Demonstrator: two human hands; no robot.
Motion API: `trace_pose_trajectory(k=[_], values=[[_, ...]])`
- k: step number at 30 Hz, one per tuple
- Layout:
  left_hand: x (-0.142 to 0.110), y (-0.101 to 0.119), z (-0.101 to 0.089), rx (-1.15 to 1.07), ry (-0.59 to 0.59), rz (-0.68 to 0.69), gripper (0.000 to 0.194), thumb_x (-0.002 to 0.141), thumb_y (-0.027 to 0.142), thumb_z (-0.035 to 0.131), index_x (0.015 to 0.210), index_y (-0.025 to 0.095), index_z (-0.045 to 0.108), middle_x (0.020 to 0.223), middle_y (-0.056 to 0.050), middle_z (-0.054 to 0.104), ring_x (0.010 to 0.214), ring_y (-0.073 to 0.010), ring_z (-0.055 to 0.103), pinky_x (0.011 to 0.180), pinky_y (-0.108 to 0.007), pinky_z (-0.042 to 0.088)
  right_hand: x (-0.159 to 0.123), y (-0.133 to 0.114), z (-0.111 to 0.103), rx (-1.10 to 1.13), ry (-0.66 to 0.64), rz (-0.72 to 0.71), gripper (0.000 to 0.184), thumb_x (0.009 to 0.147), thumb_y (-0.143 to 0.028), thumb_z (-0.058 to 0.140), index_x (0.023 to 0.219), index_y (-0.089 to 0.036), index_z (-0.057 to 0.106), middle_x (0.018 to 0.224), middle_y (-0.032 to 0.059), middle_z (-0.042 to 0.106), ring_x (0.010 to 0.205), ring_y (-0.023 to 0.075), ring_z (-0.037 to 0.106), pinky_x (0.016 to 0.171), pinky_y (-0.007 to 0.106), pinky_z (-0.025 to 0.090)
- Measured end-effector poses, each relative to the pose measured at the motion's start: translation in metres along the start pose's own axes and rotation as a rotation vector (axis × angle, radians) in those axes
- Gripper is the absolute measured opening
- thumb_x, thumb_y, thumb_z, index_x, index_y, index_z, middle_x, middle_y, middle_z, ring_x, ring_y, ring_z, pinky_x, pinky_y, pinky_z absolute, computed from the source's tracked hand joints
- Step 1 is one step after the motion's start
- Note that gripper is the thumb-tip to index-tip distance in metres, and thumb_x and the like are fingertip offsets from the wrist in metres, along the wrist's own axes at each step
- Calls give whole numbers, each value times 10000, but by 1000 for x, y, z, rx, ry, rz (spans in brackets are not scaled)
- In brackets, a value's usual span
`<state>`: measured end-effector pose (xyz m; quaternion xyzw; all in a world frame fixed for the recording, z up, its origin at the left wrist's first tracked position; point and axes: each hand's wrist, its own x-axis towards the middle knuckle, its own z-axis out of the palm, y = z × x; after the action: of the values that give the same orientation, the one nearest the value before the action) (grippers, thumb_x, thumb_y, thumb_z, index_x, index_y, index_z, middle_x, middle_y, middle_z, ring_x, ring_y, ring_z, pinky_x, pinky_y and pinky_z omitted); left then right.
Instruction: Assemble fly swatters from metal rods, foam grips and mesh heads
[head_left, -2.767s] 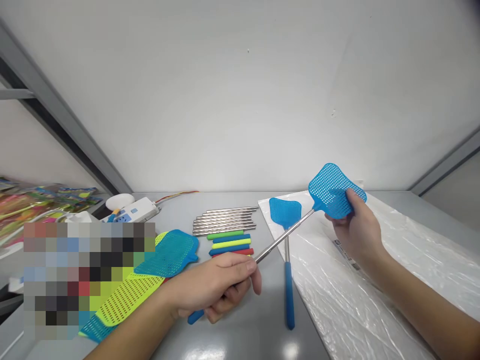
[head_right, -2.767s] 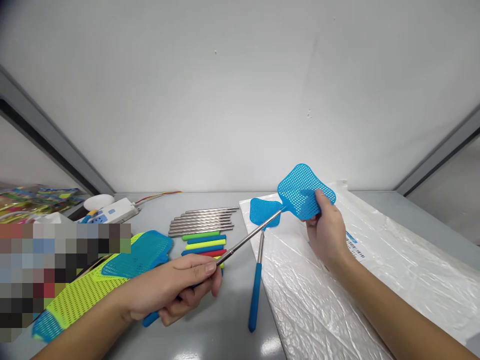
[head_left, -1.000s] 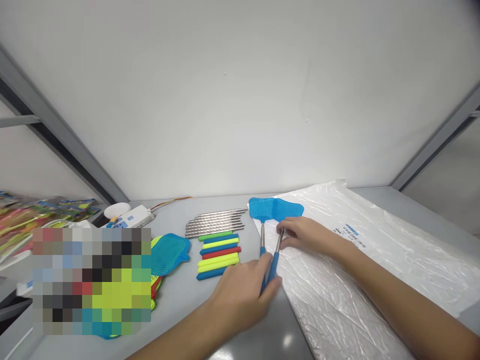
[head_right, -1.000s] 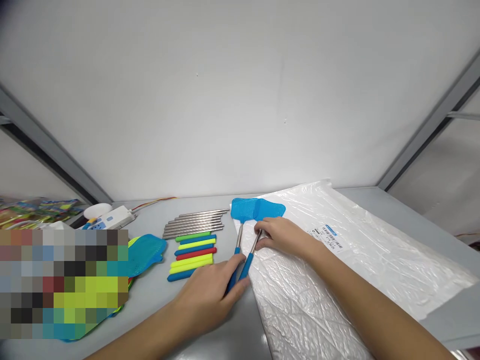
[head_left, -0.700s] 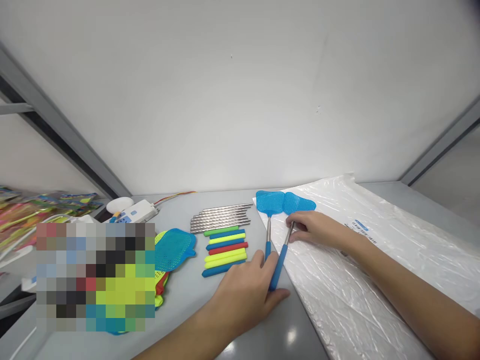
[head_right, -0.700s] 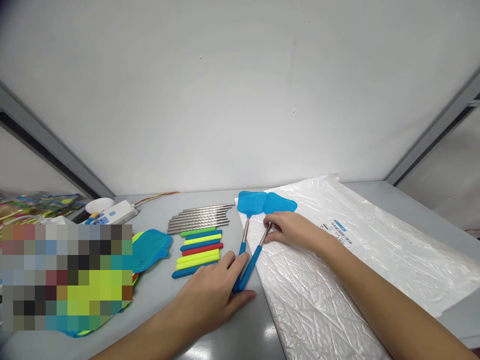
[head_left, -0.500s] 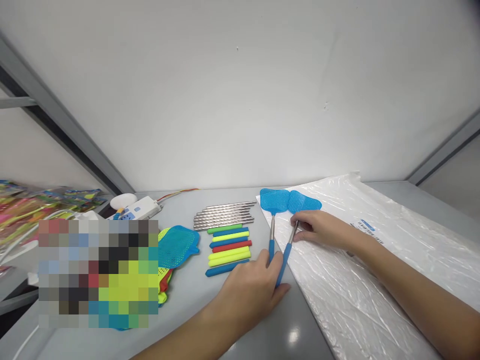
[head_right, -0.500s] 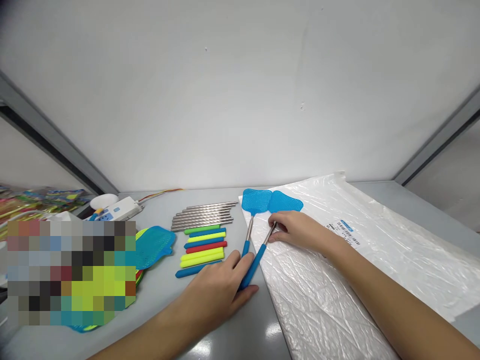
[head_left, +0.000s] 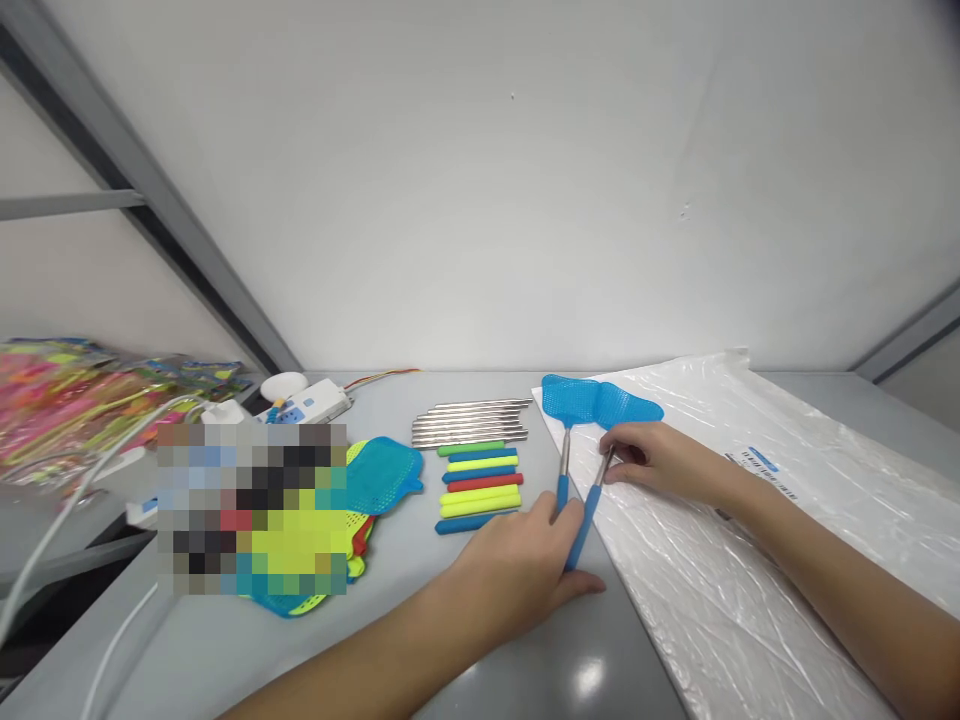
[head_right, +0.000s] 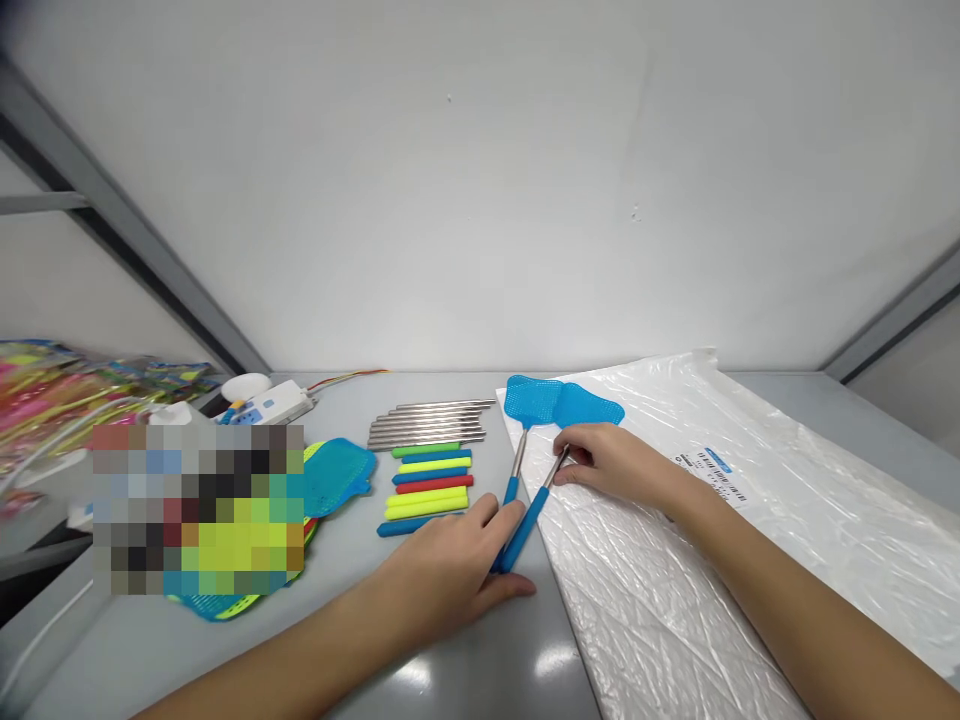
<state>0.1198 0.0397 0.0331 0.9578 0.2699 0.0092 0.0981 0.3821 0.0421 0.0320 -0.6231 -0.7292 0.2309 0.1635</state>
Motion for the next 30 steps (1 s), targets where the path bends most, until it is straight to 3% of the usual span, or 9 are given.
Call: trace_pose_trajectory(k=[4, 9, 15, 18, 20, 22, 25, 30], values=[[-6, -6, -15, 32, 43, 43, 526, 894, 642, 431, 1157, 192, 500, 895, -69, 617, 704, -251, 640, 537, -314, 479, -5, -2, -2, -1, 63, -11, 412, 760, -538, 676, 1076, -275, 666, 733, -1, 586, 646, 171, 539, 593, 302, 418], [-37, -27, -33, 130, 96, -7, 293, 963, 453, 432, 973, 187, 554, 871, -57, 625, 735, -224, 645, 568, -292, 457, -8, -10, -8, -63, 151, -56, 329, 828, -549, 612, 1028, -294, 670, 714, 14, 604, 610, 172, 533, 578, 325, 426], [-80, -49, -10, 151, 153, -178, 219, 978, 353, 426, 939, 189, 565, 893, -46, 617, 775, -205, 632, 563, -280, 420, 5, -55, -8, -165, -14, -142, 274, 879, -538, 539, 999, -339, 685, 824, 66, 676, 648, 195, 580, 569, 342, 443], [-85, -51, 2, 129, 223, -179, 191, 975, 326, 435, 938, 196, 570, 881, -42, 602, 779, -190, 610, 543, -271, 383, 35, -88, 4, -249, -100, -264, 282, 904, -517, 492, 959, -323, 689, 830, 52, 684, 671, 209, 595, 573, 339, 437], [-86, -51, 5, 112, 280, -154, 193, 965, 322, 454, 878, 197, 572, 854, -37, 584, 787, -183, 585, 546, -274, 365, 65, -106, 16, -317, -95, -350, 299, 921, -477, 457, 911, -287, 687, 861, 59, 690, 728, 224, 608, 611, 341, 434], [-86, -52, 5, 110, 343, -117, 200, 950, 344, 483, 848, 196, 571, 850, -35, 568, 813, -189, 556, 575, -291, 368, 99, -117, 26, -404, -25, -340, 312, 930, -423, 427, 850, -252, 676, 864, 71, 688, 724, 222, 600, 619, 337, 418], [-88, -56, 4, 108, 412, -69, 230, 923, 410, 531, 855, 194, 573, 889, -40, 555, 869, -208, 515, 653, -325, 382, 147, -122, 37, -427, 33, -305, 329, 936, -364, 381, 943, -223, 679, 1005, 110, 668, 807, 240, 603, 664, 346, 423], [-91, -66, 5, 54, 408, -31, 321, 894, 500, 567, 832, 185, 591, 914, -40, 543, 902, -209, 484, 680, -324, 372, 192, -117, 40, -386, -130, -347, 255, 863, -325, 492, 908, -209, 715, 982, 90, 681, 797, 212, 615, 699, 318, 447]])
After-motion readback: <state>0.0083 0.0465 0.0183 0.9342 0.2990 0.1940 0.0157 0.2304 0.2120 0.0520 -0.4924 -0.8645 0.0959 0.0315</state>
